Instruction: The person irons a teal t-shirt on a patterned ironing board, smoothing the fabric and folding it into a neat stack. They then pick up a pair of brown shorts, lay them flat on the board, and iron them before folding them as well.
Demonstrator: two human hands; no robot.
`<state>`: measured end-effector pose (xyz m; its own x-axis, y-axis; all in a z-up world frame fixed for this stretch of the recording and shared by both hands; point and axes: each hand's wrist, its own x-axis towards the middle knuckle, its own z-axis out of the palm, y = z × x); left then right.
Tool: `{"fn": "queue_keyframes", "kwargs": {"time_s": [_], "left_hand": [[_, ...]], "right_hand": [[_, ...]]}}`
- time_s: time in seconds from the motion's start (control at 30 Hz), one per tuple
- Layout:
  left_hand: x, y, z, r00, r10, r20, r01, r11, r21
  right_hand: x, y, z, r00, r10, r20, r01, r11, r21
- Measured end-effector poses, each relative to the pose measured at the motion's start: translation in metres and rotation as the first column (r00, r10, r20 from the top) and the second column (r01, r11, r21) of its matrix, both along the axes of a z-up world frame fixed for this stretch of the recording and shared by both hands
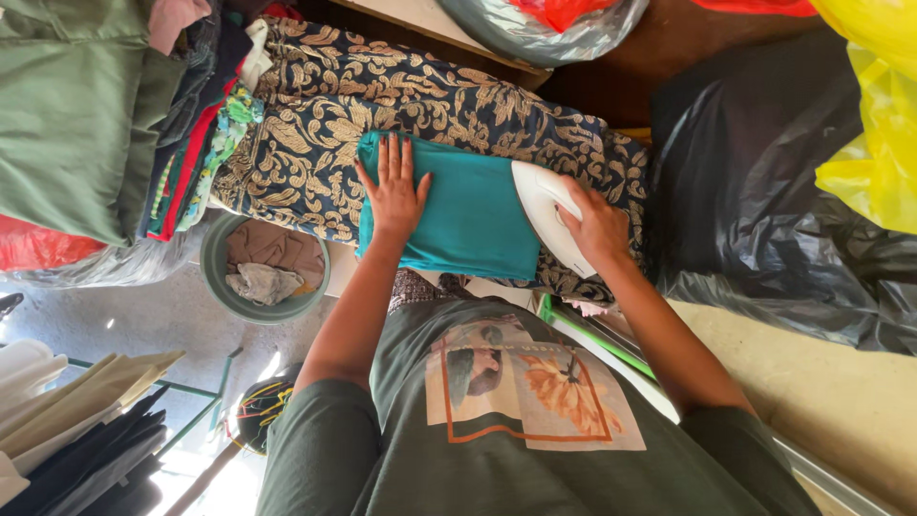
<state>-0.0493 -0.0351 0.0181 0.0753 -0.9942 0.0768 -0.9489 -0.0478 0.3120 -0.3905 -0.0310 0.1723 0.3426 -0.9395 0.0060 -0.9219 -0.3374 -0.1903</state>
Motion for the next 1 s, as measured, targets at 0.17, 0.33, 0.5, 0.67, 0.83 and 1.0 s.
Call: {"fn": "queue_keyframes", "kwargs": {"time_s": [0.17, 0.33, 0.5, 0.67, 0.83, 1.0], "left_hand": [[0.024, -0.036, -0.001, 0.995, -0.073, -0.068, 0.058, 0.978, -0.199], [0.048, -0.063, 0.007, 0.951, -0.174, -0.255, 0.108, 0.962, -0.253], [0.054, -0.071, -0.004, 0.980, -0.136, -0.143, 0.109, 0.977, -0.184], [0.064, -0.080, -0.032, 0.947, -0.145, -0.286, 0.076, 0.968, -0.240], [0.067, -0.077, -0.044, 0.895, -0.171, -0.412, 0.065, 0.964, -0.258], [0.069, -0.061, -0.043, 0.921, -0.145, -0.361, 0.053, 0.966, -0.254]], "right_hand": [[0.044, -0.022, -0.002, 0.975, 0.220, 0.025, -0.219, 0.974, -0.063], [0.107, -0.051, -0.012, 0.930, 0.363, -0.055, -0.365, 0.930, -0.041], [0.112, -0.059, -0.012, 0.917, 0.397, -0.020, -0.398, 0.918, -0.006], [0.110, -0.057, -0.005, 0.909, 0.414, -0.054, -0.414, 0.910, 0.017], [0.153, -0.075, -0.017, 0.927, 0.374, -0.029, -0.375, 0.924, -0.071], [0.153, -0.083, -0.010, 0.926, 0.377, -0.015, -0.377, 0.926, 0.009]]}}
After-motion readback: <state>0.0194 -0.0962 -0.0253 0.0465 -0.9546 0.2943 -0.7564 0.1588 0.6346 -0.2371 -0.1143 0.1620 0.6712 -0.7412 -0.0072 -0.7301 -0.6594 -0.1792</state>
